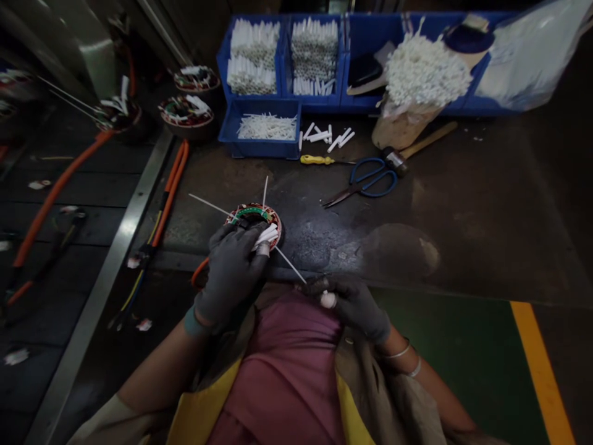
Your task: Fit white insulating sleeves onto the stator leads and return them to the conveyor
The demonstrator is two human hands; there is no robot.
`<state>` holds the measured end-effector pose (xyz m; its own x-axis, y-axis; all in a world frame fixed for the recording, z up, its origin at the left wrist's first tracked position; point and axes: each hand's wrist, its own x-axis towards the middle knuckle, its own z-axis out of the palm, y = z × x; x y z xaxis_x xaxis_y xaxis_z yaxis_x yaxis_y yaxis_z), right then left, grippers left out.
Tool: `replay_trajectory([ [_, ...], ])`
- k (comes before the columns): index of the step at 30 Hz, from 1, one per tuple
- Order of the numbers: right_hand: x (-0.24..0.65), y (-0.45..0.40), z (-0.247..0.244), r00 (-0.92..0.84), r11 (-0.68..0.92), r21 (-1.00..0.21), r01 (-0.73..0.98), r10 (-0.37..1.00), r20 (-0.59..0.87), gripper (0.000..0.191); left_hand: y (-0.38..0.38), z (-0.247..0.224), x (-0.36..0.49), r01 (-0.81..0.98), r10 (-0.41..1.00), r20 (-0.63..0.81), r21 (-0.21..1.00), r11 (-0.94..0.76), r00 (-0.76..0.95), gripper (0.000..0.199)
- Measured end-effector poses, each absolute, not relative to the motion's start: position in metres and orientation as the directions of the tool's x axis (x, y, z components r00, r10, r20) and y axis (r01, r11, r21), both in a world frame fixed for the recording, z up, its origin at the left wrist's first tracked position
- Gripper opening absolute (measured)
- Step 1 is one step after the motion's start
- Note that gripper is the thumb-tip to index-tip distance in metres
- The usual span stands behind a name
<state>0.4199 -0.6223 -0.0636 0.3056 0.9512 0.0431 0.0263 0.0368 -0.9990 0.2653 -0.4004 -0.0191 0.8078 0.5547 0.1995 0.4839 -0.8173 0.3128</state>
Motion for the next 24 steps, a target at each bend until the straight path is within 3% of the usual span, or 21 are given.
replay_trajectory([
  [9,0.422,-0.601,-0.060,0.309,0.022,-0.996,0.092,0.950,0.049,0.027,-0.401,-0.023,0.265,0.482,0.554,0.221,0.306,-0.821,0.803,0.039],
  [14,0.417,-0.543,-0.057,0.354,0.074,-0.949,0.307,0.917,0.186,0.022,-0.402,-0.024,0.265,0.484,0.561,0.214,0.324,-0.813,0.799,0.042],
  [19,0.411,-0.519,-0.044,0.518,0.048,-0.848,0.528,0.773,0.367,0.013,-0.405,-0.035,0.264,0.441,0.589,0.341,0.421,-0.792,0.733,0.047],
  [24,0.409,-0.521,-0.034,0.477,-0.022,-0.697,0.717,0.745,0.466,0.014,-0.403,-0.040,0.265,0.408,0.590,0.413,0.450,-0.794,0.694,0.040],
])
